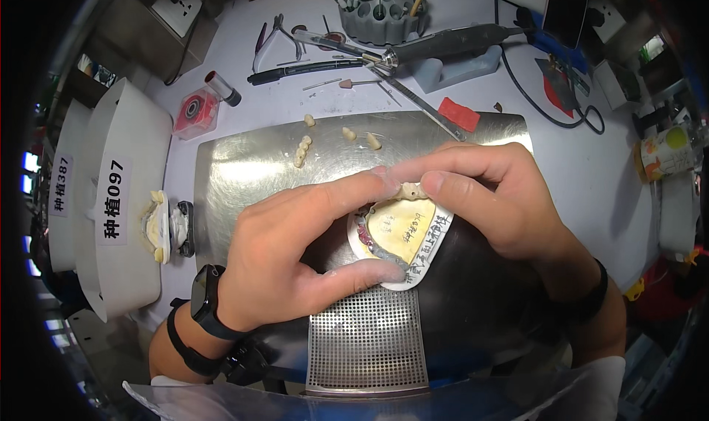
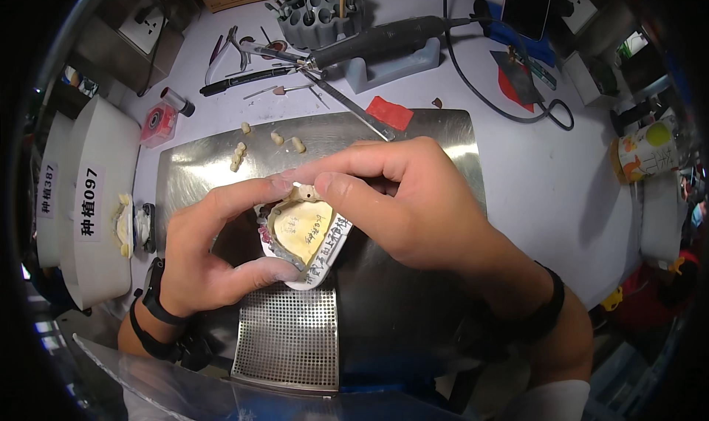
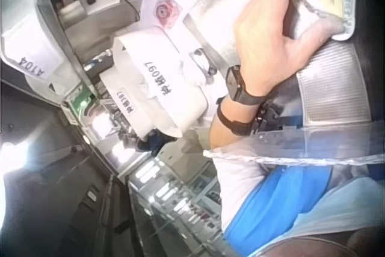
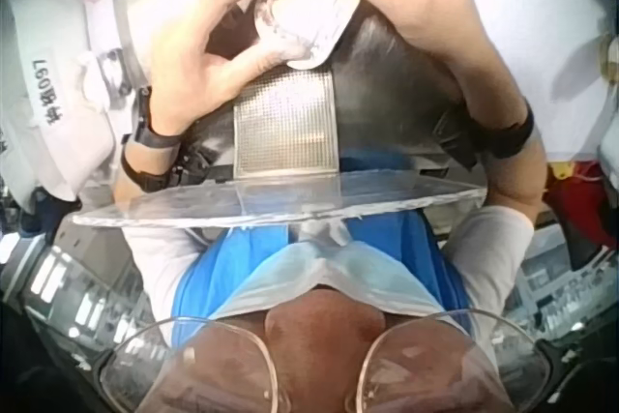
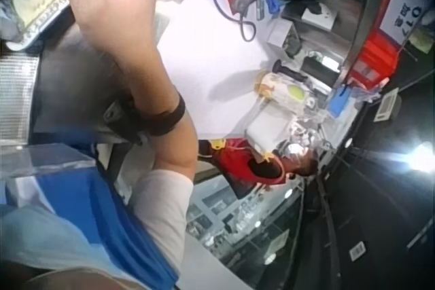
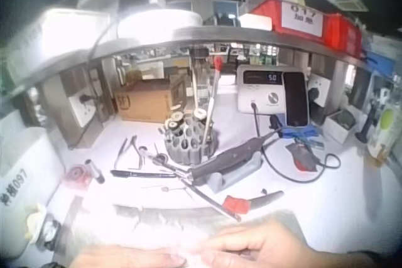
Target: Using a rotary grinding tool to shape and refine a dental bridge prosthetic and fitting it onto a dental model.
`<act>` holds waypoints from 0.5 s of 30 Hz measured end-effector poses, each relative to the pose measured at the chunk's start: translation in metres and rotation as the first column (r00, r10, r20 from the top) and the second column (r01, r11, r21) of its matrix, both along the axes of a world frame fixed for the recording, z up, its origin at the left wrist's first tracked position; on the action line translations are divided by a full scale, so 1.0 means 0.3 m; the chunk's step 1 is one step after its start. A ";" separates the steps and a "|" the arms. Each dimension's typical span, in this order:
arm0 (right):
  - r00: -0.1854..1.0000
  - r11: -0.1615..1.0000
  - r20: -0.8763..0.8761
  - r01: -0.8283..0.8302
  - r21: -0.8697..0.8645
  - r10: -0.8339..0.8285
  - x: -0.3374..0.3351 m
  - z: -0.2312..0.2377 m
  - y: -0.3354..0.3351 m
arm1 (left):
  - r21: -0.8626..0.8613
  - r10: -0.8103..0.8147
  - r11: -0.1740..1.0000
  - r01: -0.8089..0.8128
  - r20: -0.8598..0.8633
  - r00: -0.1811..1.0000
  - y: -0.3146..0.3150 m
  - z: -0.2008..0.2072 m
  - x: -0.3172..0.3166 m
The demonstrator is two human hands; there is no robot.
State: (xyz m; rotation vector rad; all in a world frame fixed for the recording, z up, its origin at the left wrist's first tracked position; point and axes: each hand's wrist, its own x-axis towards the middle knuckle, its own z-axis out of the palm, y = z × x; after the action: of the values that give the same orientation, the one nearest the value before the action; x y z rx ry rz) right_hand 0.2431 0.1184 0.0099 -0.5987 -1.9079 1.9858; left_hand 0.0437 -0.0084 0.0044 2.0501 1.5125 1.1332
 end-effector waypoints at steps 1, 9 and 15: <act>1.000 1.000 -0.012 0.019 0.015 -0.019 -0.001 -0.007 -0.001 | 0.007 0.001 1.000 -0.001 -0.003 1.000 -0.001 -0.001 0.001; 0.999 0.999 0.021 0.049 0.024 -0.049 0.001 -0.013 0.008 | 0.032 -0.005 0.999 0.005 0.005 1.000 0.004 -0.006 0.002; 1.000 1.000 -0.029 0.011 0.014 -0.010 -0.003 -0.007 0.003 | 0.029 -0.012 0.999 0.012 -0.003 1.000 0.008 -0.006 -0.003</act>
State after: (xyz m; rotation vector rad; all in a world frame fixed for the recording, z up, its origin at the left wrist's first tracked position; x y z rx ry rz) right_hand 0.2420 0.1194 0.0077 -0.5720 -1.8967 1.9616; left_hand 0.0429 -0.0061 0.0027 2.0783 1.4919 1.1551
